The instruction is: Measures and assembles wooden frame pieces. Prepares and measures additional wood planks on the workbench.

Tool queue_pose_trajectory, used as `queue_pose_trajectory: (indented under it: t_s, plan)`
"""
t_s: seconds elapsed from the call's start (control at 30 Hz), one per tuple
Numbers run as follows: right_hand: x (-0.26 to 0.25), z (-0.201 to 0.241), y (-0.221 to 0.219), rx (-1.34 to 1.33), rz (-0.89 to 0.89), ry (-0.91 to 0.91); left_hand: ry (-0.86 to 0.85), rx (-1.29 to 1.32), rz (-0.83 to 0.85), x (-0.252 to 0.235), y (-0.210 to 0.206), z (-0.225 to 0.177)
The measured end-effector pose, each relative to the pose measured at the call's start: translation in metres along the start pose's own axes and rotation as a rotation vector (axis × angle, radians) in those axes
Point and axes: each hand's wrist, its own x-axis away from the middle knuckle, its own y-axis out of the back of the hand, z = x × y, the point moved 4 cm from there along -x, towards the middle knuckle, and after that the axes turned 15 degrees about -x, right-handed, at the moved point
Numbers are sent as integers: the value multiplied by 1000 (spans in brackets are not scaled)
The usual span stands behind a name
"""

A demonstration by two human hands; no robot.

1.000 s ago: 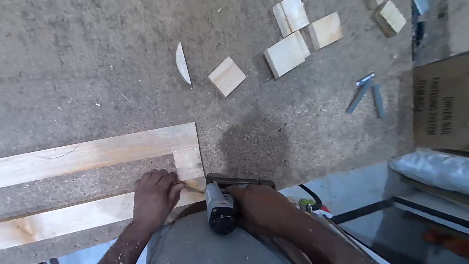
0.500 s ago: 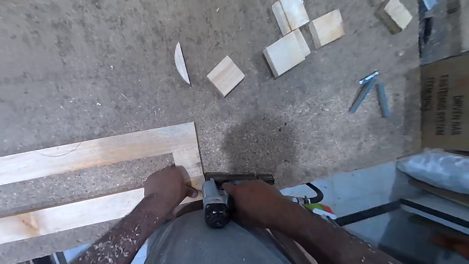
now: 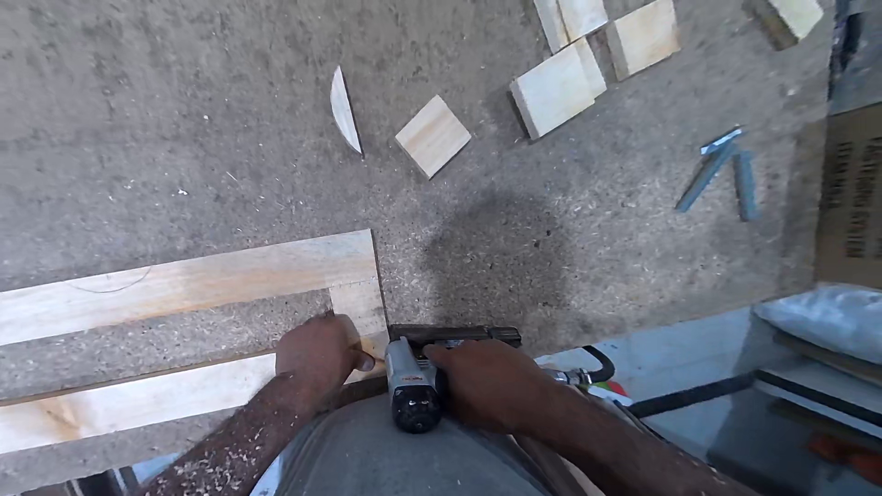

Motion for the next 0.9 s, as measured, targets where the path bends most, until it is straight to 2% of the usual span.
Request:
queue_pose_trajectory:
  t_s: [0.33, 0.73, 0.8, 0.9]
  plan:
    - [11, 16, 2, -16, -34, 84, -17, 32, -16, 1, 0, 1]
    - [10, 26, -3, 4, -36, -59, -27, 75, -32, 1, -3, 4]
    - [11, 29, -4, 5, -39, -25, -79, 68, -38, -2, -5, 7]
    - [11, 35, -7, -9, -40, 80, -284, 31, -113, -11, -10, 19]
